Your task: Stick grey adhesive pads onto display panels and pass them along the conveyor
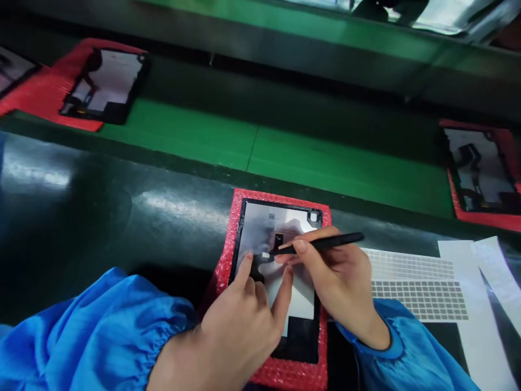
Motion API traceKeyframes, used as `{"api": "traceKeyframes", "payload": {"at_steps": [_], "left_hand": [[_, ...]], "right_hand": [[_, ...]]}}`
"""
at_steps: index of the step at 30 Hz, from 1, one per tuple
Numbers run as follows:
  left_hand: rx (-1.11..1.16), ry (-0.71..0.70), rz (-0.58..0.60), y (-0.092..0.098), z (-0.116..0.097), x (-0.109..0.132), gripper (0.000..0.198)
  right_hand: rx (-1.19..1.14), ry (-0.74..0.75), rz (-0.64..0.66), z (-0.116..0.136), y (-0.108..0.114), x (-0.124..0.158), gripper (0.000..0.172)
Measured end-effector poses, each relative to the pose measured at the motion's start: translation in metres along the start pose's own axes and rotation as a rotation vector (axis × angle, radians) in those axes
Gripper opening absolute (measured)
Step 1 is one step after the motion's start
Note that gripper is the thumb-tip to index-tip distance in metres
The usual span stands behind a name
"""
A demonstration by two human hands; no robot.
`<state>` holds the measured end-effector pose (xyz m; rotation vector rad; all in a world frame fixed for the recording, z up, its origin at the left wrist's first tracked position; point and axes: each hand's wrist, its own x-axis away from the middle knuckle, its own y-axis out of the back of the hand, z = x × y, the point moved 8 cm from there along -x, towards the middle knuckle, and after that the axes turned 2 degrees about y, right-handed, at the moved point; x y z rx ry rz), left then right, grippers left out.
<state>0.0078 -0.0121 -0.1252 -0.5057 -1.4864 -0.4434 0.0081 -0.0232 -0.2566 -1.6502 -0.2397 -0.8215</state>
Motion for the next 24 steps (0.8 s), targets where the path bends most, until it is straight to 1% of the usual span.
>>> {"api": "traceKeyframes", "payload": {"at_steps": [3, 6, 10, 13, 16, 18, 21, 24], "left_hand": [[0.002, 0.008, 0.003, -0.007, 0.004, 0.003, 0.066], [0.039, 0.025, 0.005, -0.009, 0.006, 0.003, 0.06], [0.098, 0.014, 0.025, -0.01, 0.009, 0.002, 0.061], [0.143, 0.018, 0.022, -0.009, 0.013, 0.001, 0.059], [0.17, 0.027, 0.01, -0.009, 0.015, 0.001, 0.055], [0.177, 0.032, 0.007, -0.01, 0.016, 0.001, 0.056], [0.172, 0.043, -0.028, -0.009, 0.016, 0.001, 0.059], [0.173, 0.05, -0.046, -0.008, 0.018, 0.0, 0.056]], "right_hand": [[0.046, -0.044, 0.063, -0.003, -0.025, -0.008, 0.015], [0.07, -0.058, 0.061, -0.004, -0.036, -0.015, 0.015], [0.1, -0.065, 0.043, -0.006, -0.039, -0.022, 0.015], [0.14, -0.065, 0.038, -0.007, -0.038, -0.023, 0.016], [0.165, -0.067, 0.032, -0.007, -0.039, -0.023, 0.017], [0.17, -0.063, 0.029, -0.007, -0.039, -0.024, 0.018], [0.178, -0.052, 0.025, -0.006, -0.04, -0.025, 0.018], [0.183, -0.047, 0.03, -0.006, -0.04, -0.026, 0.017]]}}
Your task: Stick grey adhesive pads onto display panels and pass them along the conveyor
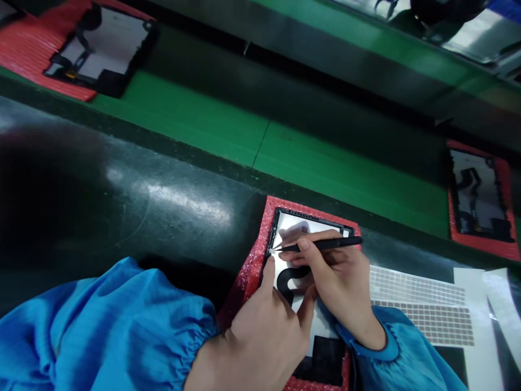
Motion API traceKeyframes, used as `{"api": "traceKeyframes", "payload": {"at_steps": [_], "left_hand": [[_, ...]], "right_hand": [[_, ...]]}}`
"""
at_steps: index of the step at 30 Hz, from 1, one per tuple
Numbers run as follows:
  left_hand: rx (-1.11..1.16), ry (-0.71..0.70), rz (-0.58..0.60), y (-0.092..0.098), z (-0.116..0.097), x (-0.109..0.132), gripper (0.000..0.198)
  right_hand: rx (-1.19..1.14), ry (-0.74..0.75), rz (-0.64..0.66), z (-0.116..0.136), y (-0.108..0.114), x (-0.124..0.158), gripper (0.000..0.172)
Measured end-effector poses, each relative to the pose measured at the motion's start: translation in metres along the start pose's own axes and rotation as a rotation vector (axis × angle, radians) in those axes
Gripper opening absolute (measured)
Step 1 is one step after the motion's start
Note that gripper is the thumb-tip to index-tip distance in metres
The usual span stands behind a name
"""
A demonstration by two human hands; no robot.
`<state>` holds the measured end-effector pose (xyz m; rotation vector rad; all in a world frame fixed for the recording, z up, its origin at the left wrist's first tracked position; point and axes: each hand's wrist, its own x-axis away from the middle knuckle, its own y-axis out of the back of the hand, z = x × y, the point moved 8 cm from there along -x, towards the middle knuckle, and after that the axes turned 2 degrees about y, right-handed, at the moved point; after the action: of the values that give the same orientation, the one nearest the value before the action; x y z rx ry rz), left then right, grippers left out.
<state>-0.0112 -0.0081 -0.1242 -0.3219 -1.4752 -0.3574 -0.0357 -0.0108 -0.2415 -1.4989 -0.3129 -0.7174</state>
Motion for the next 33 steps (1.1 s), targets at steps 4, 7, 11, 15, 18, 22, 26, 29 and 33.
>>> {"api": "traceKeyframes", "payload": {"at_steps": [4, 7, 11, 15, 18, 22, 26, 29, 33], "left_hand": [[0.027, -0.024, 0.059, -0.001, 0.004, -0.004, 0.052], [0.074, -0.062, 0.138, -0.003, 0.006, -0.007, 0.048], [0.051, -0.053, 0.188, -0.005, 0.012, -0.009, 0.046], [0.092, -0.079, 0.188, -0.001, 0.014, -0.008, 0.07], [0.188, -0.133, 0.102, 0.019, 0.023, -0.007, 0.065], [0.203, 0.212, 0.115, 0.031, 0.079, -0.001, 0.032], [0.415, 0.484, 0.251, 0.003, 0.117, 0.018, 0.034], [0.763, 0.485, 0.155, -0.009, 0.115, 0.02, 0.033], [0.994, 0.658, -0.014, -0.011, 0.114, 0.022, 0.03]], "right_hand": [[0.016, 0.005, 0.012, 0.0, 0.0, 0.0, 0.017], [0.03, -0.009, 0.015, -0.002, 0.0, 0.001, 0.017], [0.032, -0.027, 0.028, -0.005, -0.003, 0.001, 0.016], [-0.044, -0.019, 0.009, -0.005, -0.002, 0.0, 0.014], [-0.144, 0.01, -0.05, -0.003, 0.011, 0.006, 0.016], [-0.223, 0.115, -0.208, -0.001, 0.056, 0.029, 0.012], [-0.293, 0.145, -0.352, -0.022, 0.099, 0.057, 0.009], [-0.303, 0.131, -0.45, -0.04, 0.125, 0.075, 0.011], [-0.242, 0.176, -0.601, -0.061, 0.175, 0.095, 0.014]]}}
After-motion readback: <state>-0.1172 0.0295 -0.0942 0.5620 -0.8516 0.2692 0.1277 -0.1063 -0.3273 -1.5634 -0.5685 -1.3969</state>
